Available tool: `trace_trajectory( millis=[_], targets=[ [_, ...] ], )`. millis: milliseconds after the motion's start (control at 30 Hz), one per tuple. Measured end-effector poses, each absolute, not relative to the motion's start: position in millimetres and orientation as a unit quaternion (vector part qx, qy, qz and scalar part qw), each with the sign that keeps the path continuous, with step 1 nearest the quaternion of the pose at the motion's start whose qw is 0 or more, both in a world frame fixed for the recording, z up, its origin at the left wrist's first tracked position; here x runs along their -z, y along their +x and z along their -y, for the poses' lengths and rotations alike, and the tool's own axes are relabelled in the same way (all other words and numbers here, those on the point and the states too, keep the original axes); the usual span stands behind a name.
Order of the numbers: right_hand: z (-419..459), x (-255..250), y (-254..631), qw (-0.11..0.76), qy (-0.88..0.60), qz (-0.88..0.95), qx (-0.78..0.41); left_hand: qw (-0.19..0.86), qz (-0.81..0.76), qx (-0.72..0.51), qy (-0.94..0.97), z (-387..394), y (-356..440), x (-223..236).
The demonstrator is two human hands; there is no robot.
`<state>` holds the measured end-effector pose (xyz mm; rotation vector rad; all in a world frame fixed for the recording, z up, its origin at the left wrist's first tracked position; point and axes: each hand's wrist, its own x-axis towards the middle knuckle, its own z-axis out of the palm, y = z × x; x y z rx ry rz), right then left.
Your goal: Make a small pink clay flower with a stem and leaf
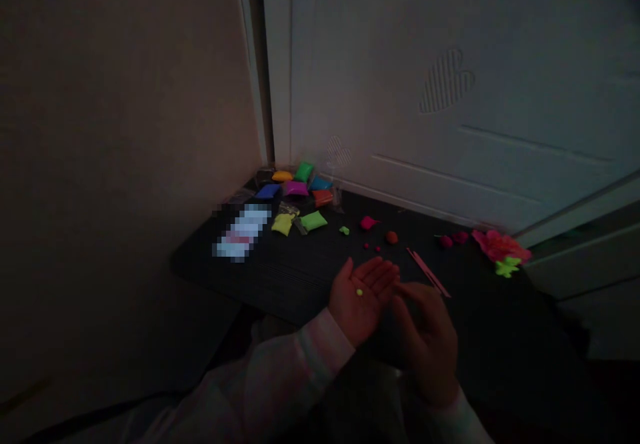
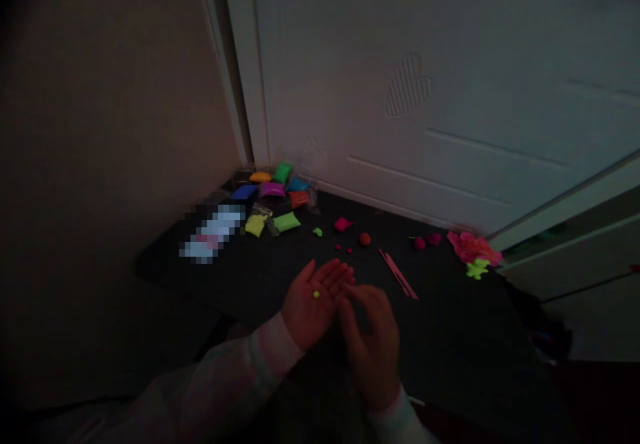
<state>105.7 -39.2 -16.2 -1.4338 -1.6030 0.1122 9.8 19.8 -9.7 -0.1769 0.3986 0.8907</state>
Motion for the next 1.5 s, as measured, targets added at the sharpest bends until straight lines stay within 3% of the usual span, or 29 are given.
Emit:
trace_trajectory(
  millis=[200, 400, 1067, 1167, 1300, 1500],
  targets=[
    [34.7, 19.0, 97.6, 0.357, -0.611, 0.704, -0.063, 0.858, -0.233, -0.454, -0.055, -23.0, 9.6, 11.9],
    [24.8, 13.6, 92.5, 0.294, -0.624, 0.723, -0.047, 0.851, -0.246, -0.465, -0.010, -25.1, 10.4, 13.1],
    [40.1, -12.3, 92.9, 0.402, -0.564, 0.691, -0.207, 0.814, -0.190, -0.515, 0.188, -13.0, -4.8, -15.7],
    [33.2, -5.0, 108.0, 0.390, -0.585, 0.684, -0.196, 0.751, -0.239, -0.558, 0.261, -34.7, -19.4, -8.9],
    [6.7, 13.8, 133.8, 0.348, -0.610, 0.689, -0.179, 0.590, -0.334, -0.582, 0.448, -74.3, -43.5, -5.9],
    [-37.8, 38.2, 149.2, 0.258, -0.603, 0.738, -0.160, 0.284, -0.396, -0.376, 0.788, -107.7, -35.4, 3.0]
  ],
)
